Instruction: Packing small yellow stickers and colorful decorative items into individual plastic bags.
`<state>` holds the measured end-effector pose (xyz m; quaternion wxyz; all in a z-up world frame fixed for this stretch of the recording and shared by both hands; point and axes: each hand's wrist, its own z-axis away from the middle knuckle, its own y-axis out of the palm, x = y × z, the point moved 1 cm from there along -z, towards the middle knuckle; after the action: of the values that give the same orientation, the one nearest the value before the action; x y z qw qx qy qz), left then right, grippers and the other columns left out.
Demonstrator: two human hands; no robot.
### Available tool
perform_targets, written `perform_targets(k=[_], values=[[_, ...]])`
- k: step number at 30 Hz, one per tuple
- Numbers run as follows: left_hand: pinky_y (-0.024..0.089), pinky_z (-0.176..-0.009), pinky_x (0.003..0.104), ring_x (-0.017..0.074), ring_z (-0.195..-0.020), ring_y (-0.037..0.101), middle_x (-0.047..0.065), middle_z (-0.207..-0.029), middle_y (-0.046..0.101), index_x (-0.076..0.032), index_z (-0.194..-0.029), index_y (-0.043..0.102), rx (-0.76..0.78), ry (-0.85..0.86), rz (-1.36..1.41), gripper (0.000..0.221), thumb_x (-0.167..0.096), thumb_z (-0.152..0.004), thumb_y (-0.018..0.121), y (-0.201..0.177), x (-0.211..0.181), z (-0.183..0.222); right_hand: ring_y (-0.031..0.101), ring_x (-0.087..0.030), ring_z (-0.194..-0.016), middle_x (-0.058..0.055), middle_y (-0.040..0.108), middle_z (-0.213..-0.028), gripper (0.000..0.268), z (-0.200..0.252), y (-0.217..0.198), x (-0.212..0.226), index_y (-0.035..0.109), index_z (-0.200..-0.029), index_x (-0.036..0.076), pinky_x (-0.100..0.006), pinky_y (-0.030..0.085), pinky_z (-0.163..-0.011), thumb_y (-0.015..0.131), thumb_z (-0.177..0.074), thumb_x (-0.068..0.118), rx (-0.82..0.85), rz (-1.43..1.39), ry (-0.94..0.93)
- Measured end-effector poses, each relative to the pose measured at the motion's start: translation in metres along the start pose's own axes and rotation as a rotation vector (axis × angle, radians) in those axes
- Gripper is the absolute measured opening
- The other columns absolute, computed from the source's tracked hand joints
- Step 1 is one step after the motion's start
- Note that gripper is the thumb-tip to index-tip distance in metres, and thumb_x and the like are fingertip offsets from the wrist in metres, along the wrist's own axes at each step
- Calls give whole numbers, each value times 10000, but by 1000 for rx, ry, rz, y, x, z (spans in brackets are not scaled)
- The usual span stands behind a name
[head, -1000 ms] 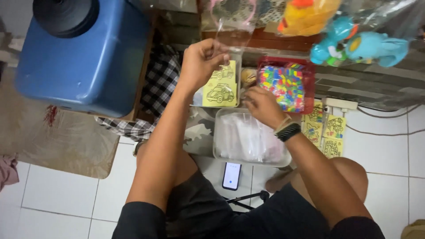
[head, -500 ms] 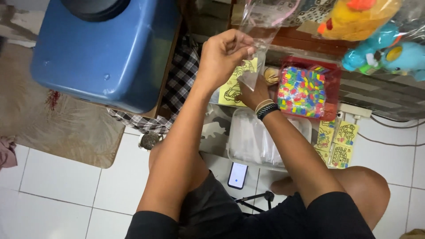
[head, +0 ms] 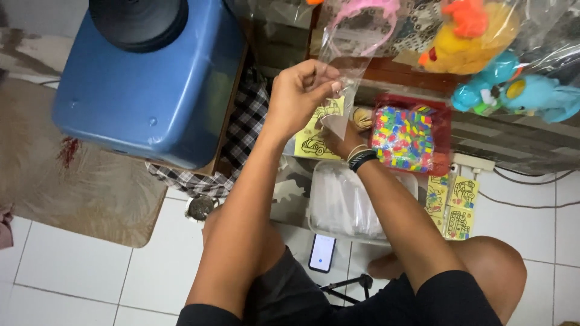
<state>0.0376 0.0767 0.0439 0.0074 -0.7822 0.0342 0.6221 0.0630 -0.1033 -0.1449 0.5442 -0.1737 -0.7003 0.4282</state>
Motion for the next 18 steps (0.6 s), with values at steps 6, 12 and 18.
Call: perform_targets(k=[6,12,18], values=[[640,-619,242,93,-683,738,110,-809,790,-76,-1032,769,-4,-96,18,185,-58,-850,803,1,15,-3,621,-305,-858,-68,697,-1056,262,7,14,9,692,-1137,164,-435,454,-747,544,-921,151,25,257,-10],[593,-608,208,80,-690,703,41,-806,744,2,-980,728,1,5,32,118,-18,-875,778,1,9,4,623,-362,-1099,-135,694,-1218,500,15,29,11,495,-1442,167,-553,460,-862,429,-953,85,258,602,-17],[597,-606,210,89,-689,716,48,-788,744,5,-973,723,7,17,42,118,-17,-871,778,-1,2,4,493,-311,-1364,-96,533,-1506,487,14,34,4,509,-1438,150,-586,443,-968,422,-960,115,219,553,-41]])
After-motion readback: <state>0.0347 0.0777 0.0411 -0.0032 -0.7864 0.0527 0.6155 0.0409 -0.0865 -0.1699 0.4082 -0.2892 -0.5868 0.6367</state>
